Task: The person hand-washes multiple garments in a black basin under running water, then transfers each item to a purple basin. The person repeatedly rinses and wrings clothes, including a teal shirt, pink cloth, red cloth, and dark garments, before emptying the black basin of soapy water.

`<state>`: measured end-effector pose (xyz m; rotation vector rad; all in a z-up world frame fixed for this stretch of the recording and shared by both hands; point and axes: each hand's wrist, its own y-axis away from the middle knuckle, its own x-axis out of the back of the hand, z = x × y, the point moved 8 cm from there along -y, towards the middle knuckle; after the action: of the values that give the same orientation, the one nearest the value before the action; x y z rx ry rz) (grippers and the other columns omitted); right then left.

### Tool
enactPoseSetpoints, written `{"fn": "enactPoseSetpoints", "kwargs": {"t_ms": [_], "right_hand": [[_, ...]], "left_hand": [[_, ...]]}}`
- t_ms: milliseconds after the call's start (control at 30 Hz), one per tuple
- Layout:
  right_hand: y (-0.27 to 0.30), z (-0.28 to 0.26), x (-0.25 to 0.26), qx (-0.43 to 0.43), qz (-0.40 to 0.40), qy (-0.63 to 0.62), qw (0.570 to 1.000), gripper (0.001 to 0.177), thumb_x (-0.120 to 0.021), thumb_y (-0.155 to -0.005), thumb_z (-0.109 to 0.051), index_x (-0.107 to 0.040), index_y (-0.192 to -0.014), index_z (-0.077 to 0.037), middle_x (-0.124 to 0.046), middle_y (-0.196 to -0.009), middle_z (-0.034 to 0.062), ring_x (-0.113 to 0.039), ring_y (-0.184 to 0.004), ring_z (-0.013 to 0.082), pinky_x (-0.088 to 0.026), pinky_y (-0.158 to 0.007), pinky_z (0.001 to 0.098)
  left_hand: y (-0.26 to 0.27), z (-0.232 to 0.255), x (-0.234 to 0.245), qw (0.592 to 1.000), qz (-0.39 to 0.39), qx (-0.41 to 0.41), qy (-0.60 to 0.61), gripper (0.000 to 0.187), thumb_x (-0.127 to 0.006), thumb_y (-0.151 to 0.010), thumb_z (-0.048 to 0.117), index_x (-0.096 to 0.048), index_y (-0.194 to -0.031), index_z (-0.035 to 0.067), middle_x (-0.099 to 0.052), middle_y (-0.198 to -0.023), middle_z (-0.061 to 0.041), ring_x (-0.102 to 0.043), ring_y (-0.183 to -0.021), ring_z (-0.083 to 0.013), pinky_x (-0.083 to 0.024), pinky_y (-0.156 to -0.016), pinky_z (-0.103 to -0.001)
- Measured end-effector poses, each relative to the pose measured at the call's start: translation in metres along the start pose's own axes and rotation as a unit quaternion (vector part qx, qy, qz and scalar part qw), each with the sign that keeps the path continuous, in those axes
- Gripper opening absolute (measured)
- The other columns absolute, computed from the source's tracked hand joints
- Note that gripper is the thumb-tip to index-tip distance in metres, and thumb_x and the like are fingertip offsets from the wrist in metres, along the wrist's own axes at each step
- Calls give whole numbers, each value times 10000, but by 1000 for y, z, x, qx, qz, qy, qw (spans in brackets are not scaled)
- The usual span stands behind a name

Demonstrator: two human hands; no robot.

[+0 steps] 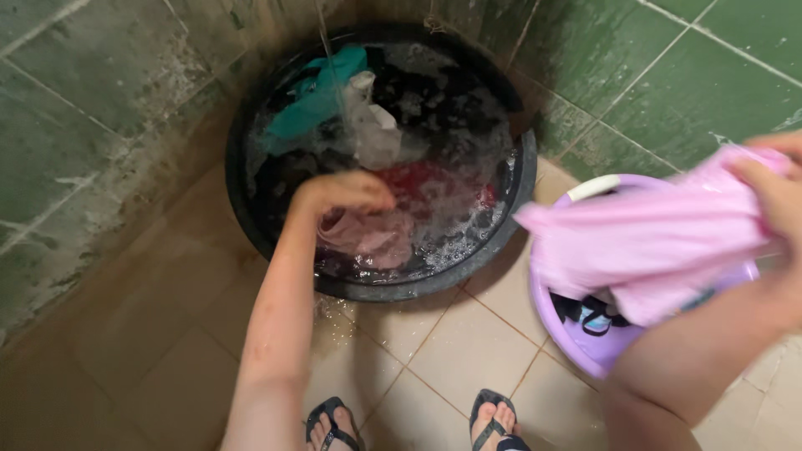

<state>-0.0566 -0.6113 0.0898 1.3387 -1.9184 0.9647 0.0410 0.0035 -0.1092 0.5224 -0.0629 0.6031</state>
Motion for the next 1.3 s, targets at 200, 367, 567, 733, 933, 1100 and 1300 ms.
{"fn": "enactPoseSetpoints", "kwargs": {"t_ms": [200, 367, 567, 733, 933, 1100, 1300], "right_hand": [[-4, 119, -40, -115, -85, 4, 990, 641, -814, -856, -404, -647, -1375, -67, -686, -1206, 190, -692, -999, 309, -564, -827, 440], [-9, -32, -139, 28, -123, 86, 988, 623, -725, -872, -504, -708, -1331, -84, -593, -1452, 227, -553, -1307, 406, -439, -1069, 468], [36, -236, -318, -52, -309, -433, 845, 665, -413, -1010, -606, -573, -1442, -126, -591, -1489, 63, -517, -1389, 246, -413, -1117, 424], [55, -270, -380, -251, -242, -625, 698, 819, -312, -893, -748, -377, -1546, -259, -503, -1490, 63, -486, -1346, 294, -390, -1050, 517], [37, -327, -372, -115, -100, -649, 746, 481, -738, -893, -378, -661, -1240, -53, -655, -1236, 183, -630, -1105, 308, -489, -975, 440], [90, -394, -316, 239, 203, -242, 918, 291, -832, -786, -272, -694, -917, -52, -699, -1025, 207, -675, -959, 347, -534, -829, 400], [15, -312, -360, 23, 75, -163, 984, 297, -715, -967, -362, -710, -887, -75, -744, -853, 151, -714, -820, 299, -548, -736, 388]], "left_hand": [[-66, -168, -32, 904, 48, 158, -395, 502, -736, -848, 428, -735, -1226, 97, -719, -1255, -164, -696, -1114, -329, -544, -919, -422], [-90, -128, -16, 903, 271, 100, -317, 321, -665, -909, 235, -763, -1164, 67, -727, -1170, -190, -719, -1027, -339, -574, -835, -435], [-7, 100, 51, 920, 344, -189, -2, 266, -653, -900, 198, -779, -1058, 26, -733, -999, -100, -691, -903, -203, -555, -778, -346], [79, 206, 80, 837, 362, -375, 169, 274, -627, -909, 151, -783, -1053, -22, -752, -955, -41, -688, -885, -117, -554, -799, -285], [25, 100, 56, 748, 446, -182, 457, 447, -496, -1046, 328, -611, -1054, -104, -670, -846, -185, -619, -738, -322, -509, -703, -421], [-69, 38, -2, 718, 196, -213, 633, 402, -563, -1001, 322, -640, -1053, -69, -679, -896, -146, -631, -778, -271, -521, -727, -402], [-98, 9, -14, 779, 197, -184, 567, 360, -643, -946, 316, -675, -1052, -27, -691, -956, -98, -646, -827, -210, -535, -755, -379]]}}
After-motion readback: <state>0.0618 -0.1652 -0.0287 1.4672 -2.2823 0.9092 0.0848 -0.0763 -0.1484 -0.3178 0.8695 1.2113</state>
